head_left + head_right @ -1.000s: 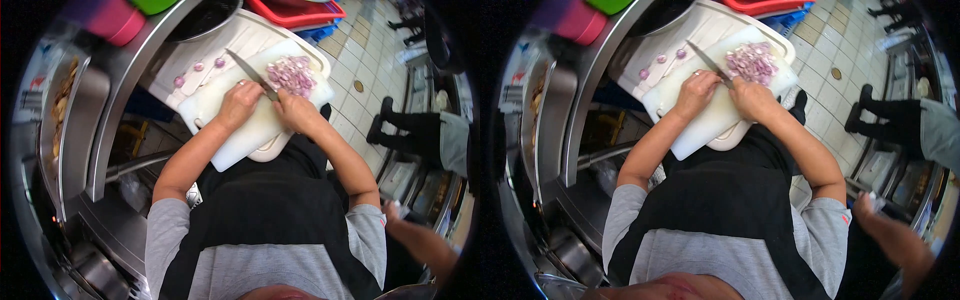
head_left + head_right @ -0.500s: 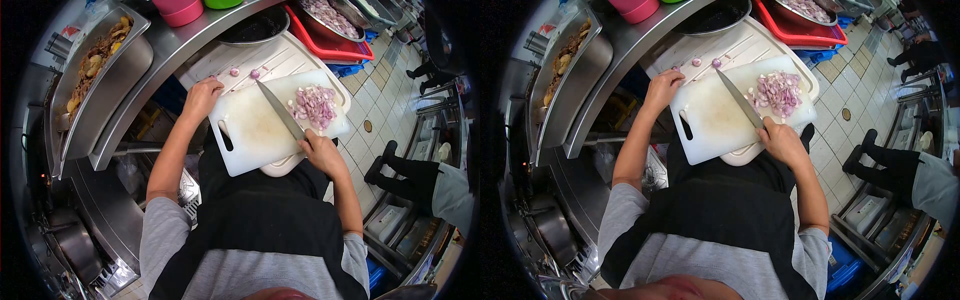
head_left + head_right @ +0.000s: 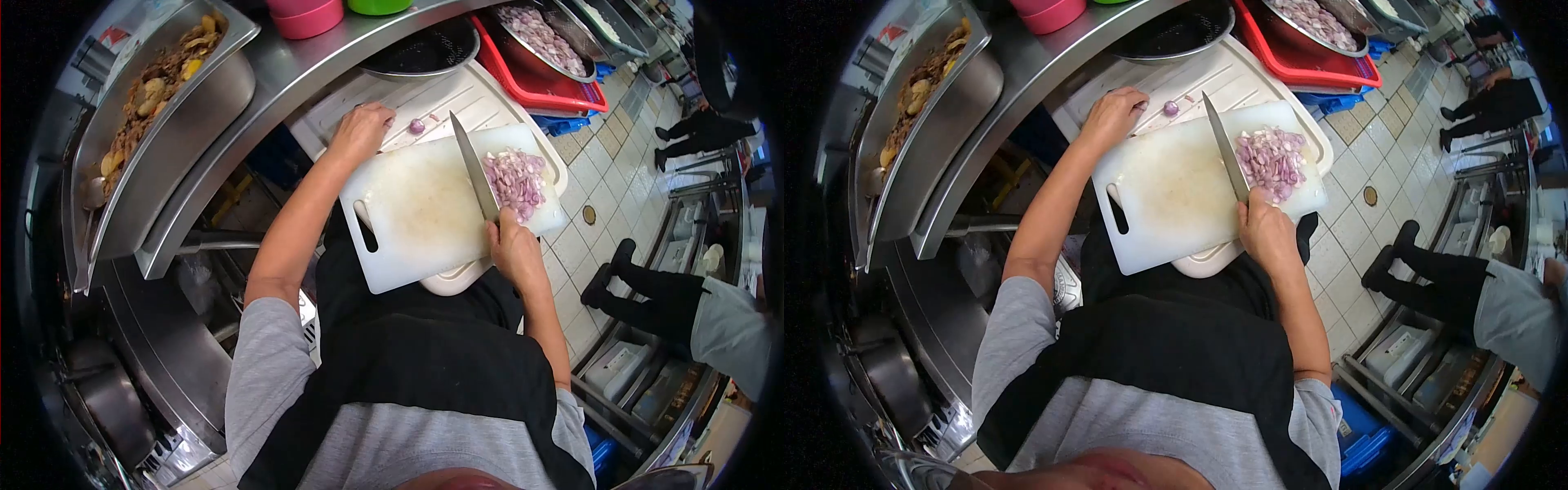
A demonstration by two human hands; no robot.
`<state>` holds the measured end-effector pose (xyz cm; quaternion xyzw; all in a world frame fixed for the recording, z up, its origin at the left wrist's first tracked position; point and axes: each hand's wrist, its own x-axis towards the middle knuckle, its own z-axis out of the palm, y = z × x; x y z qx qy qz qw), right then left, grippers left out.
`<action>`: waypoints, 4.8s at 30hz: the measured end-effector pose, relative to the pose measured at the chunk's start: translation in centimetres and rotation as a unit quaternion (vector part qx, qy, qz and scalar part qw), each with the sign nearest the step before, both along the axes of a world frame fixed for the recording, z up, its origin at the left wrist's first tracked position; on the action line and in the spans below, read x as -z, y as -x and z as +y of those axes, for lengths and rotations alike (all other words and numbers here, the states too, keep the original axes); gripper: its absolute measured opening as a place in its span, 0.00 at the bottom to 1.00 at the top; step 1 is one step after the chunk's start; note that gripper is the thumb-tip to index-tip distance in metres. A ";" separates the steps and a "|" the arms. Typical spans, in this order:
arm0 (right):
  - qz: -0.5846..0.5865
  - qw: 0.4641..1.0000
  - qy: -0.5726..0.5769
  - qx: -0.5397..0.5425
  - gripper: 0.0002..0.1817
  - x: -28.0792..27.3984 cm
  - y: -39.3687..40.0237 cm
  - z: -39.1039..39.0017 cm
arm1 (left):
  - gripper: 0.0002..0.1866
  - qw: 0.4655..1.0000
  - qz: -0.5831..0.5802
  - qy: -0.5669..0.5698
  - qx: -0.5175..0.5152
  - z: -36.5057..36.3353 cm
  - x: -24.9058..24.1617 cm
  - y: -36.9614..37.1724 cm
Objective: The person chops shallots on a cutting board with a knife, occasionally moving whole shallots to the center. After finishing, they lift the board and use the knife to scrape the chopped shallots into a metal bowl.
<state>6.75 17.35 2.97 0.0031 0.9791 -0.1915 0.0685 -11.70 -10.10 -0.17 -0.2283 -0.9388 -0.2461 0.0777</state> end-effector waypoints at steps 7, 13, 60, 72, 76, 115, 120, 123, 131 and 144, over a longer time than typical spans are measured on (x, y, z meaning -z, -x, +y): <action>0.047 0.999 0.005 -0.008 0.14 0.4 0.4 -0.3 | 0.12 0.983 -0.066 -0.134 0.105 6.2 -0.8 -7.4; 0.059 0.998 -0.008 -0.034 0.13 -0.1 0.4 -0.4 | 0.11 0.977 0.076 -0.118 0.159 8.8 0.3 -9.9; -0.011 0.990 -0.046 -0.135 0.13 -4.7 1.3 0.4 | 0.06 0.977 0.056 -0.152 0.140 9.1 0.3 -10.1; -0.056 0.989 -0.046 -0.126 0.15 -4.7 1.6 0.1 | 0.05 0.977 0.050 -0.154 0.142 9.0 0.2 -10.1; -0.015 0.996 -0.006 -0.091 0.15 -1.0 1.8 -0.4 | 0.05 0.976 0.061 -0.151 0.146 8.9 0.4 -10.0; -0.031 0.994 0.007 -0.109 0.15 -2.6 2.2 0.1 | 0.04 0.977 0.047 -0.154 0.143 8.8 0.4 -9.9; -0.058 0.992 -0.002 -0.116 0.16 -4.4 1.2 -0.1 | 0.05 0.975 0.057 -0.159 0.146 8.8 0.6 -9.8; -0.036 0.996 0.014 -0.075 0.16 -1.3 1.2 -1.3 | 0.05 0.974 0.057 -0.163 0.150 8.7 0.5 -9.8; -0.073 0.992 0.091 -0.056 0.17 -1.3 2.6 1.5 | 0.05 0.974 0.062 -0.158 0.149 9.2 -0.1 -10.3; -0.003 0.999 0.008 -0.037 0.15 -0.4 -1.3 0.1 | 0.07 0.986 0.057 -0.083 0.135 9.8 0.2 -10.4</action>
